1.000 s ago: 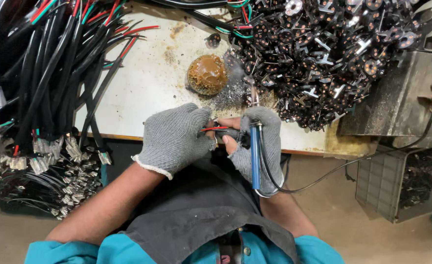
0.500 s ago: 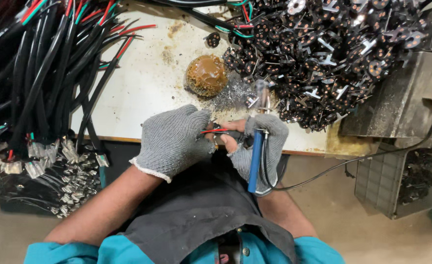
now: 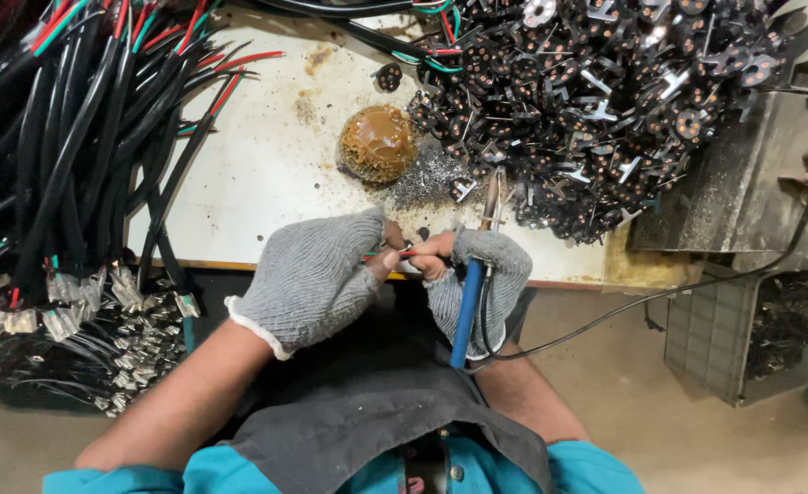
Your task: The person solders red and black wires onto small electrical plug components at a workbench. They hold a wire against a component in one hand, apply a soldering iron with the other hand, then set the finished assembly aside and pick up the next wire and component.
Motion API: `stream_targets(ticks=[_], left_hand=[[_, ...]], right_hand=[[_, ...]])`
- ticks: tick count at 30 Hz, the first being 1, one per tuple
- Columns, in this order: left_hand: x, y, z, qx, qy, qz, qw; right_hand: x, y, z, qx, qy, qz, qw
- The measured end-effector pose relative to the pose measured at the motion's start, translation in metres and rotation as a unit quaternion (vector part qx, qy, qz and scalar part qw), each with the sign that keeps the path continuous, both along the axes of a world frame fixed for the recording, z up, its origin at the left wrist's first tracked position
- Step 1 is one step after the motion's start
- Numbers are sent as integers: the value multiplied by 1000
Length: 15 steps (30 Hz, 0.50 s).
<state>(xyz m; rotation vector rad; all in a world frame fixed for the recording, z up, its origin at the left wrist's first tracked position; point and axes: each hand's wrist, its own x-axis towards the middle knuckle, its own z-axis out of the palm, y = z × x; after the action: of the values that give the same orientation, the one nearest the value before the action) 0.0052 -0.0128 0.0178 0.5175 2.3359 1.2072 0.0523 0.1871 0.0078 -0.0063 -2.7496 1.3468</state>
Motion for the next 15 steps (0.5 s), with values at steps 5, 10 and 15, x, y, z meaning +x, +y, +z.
stream_targets(ticks=[5, 10, 15], left_hand=[[3, 3, -2, 21, 23, 28, 999], [6, 3, -1, 0, 36, 17, 999], [9, 5, 1, -26, -4, 5, 1000]], right_hand=[[1, 3, 2, -87, -40, -15, 995], [3, 11, -3, -145, -26, 14, 989], [11, 18, -16, -93, 6, 37, 995]])
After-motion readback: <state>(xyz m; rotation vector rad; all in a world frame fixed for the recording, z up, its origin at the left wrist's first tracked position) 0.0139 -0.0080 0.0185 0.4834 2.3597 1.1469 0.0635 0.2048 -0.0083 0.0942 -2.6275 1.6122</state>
